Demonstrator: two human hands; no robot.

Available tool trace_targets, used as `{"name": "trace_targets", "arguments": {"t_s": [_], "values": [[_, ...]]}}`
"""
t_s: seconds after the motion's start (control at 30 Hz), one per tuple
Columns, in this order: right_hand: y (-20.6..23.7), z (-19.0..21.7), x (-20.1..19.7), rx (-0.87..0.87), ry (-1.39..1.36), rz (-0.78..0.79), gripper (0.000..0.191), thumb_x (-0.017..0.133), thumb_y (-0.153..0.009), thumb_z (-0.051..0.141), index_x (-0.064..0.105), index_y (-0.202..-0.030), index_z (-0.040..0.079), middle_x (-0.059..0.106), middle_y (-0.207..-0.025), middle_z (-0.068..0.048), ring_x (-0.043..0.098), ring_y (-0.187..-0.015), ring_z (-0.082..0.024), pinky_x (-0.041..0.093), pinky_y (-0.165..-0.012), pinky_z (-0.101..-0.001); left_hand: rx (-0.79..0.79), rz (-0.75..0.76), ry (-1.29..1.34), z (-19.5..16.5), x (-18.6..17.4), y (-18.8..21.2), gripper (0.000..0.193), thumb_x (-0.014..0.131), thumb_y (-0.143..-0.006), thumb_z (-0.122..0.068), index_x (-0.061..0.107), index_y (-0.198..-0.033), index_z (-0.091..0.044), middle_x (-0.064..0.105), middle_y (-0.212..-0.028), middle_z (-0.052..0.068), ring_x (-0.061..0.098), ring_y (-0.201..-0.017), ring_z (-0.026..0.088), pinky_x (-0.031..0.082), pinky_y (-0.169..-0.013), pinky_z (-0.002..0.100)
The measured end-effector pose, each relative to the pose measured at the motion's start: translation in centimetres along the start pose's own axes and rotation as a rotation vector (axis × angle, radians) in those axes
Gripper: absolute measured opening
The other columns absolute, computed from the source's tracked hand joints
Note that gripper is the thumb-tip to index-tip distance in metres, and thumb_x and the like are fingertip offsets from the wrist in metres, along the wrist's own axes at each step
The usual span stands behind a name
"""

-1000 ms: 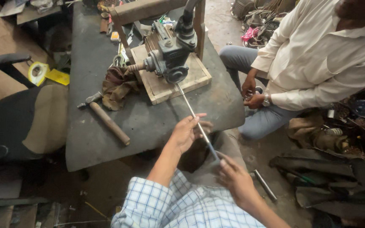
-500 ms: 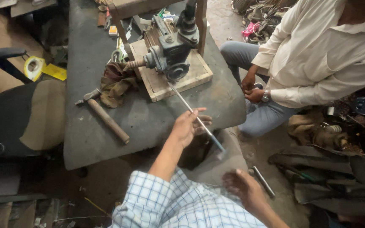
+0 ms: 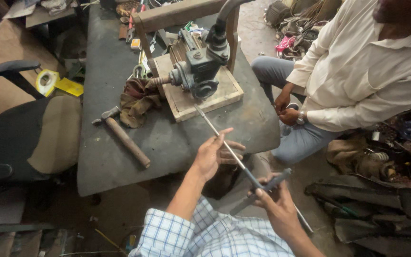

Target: The person uses a hammer and a screwdriver to adjust and tighten components of a small electromechanical device mounted on a wooden frame. They repeatedly strike the device with the hammer and manipulate a metal rod with the screwdriver while another person observes.

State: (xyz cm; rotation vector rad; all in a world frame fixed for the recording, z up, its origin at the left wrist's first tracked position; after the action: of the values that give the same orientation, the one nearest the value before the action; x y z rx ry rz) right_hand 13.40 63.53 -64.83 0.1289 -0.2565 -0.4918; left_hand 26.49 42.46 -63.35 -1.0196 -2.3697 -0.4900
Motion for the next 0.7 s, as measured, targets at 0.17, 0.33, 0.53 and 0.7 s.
{"name": "trace_targets", "arguments": {"t_s": [0.17,0.33,0.53,0.7], "values": [[1.4,0.1,0.8,-0.055,-0.081,-0.003,0.034,0.062,-0.093,0.007,0.047,-0.123,0.011,0.062,-0.116,-0.011,0.070,-0.100,-0.026,0.062,-0.079,-0.0423,-0.003,0.025,-0.042,-2.6,0.3,-0.4,0.053,0.042,-0.107,-0.040,0.045,-0.152,-0.013,0.074,-0.108,0.019,0.075,-0.091,0.028,0.064,-0.079,0.042],[0.6,0.9,2.1,-0.050,-0.218,0.004,0.036,0.064,-0.093,0.009,0.046,-0.124,0.012,0.059,-0.115,-0.010,0.069,-0.100,-0.025,0.062,-0.081,-0.0420,0.033,0.002,-0.101,-3.8,0.0,-1.1,0.050,0.044,-0.106,-0.040,0.051,-0.147,-0.013,0.076,-0.103,0.018,0.076,-0.084,0.026,0.062,-0.073,0.040],[1.1,2.1,4.1,0.082,-0.286,-0.043,0.031,0.063,-0.089,0.009,0.046,-0.115,0.014,0.062,-0.105,-0.009,0.068,-0.096,-0.026,0.065,-0.085,-0.0491,0.056,-0.008,-0.111,-4.3,-0.6,-0.5,0.047,0.047,-0.107,-0.038,0.055,-0.144,-0.010,0.076,-0.102,0.018,0.076,-0.083,0.025,0.063,-0.073,0.038],[1.8,1.7,7.3,0.294,-0.686,0.066,0.018,0.063,-0.091,0.007,0.052,-0.103,0.014,0.062,-0.101,-0.010,0.066,-0.093,-0.021,0.057,-0.096,-0.0451,0.052,-0.003,-0.113,-4.8,-1.1,0.5,0.047,0.048,-0.106,-0.037,0.056,-0.143,-0.009,0.076,-0.099,0.018,0.076,-0.081,0.025,0.064,-0.071,0.038]]}}
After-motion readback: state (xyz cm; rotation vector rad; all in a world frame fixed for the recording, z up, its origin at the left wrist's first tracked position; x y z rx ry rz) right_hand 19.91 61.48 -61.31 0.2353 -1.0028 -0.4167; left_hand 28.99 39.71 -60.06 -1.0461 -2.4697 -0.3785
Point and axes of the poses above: each hand's wrist, its own y-axis away from the middle knuckle, its own x-axis out of the palm, z = x × y, the point moved 2 cm from there along -y, towards the middle knuckle
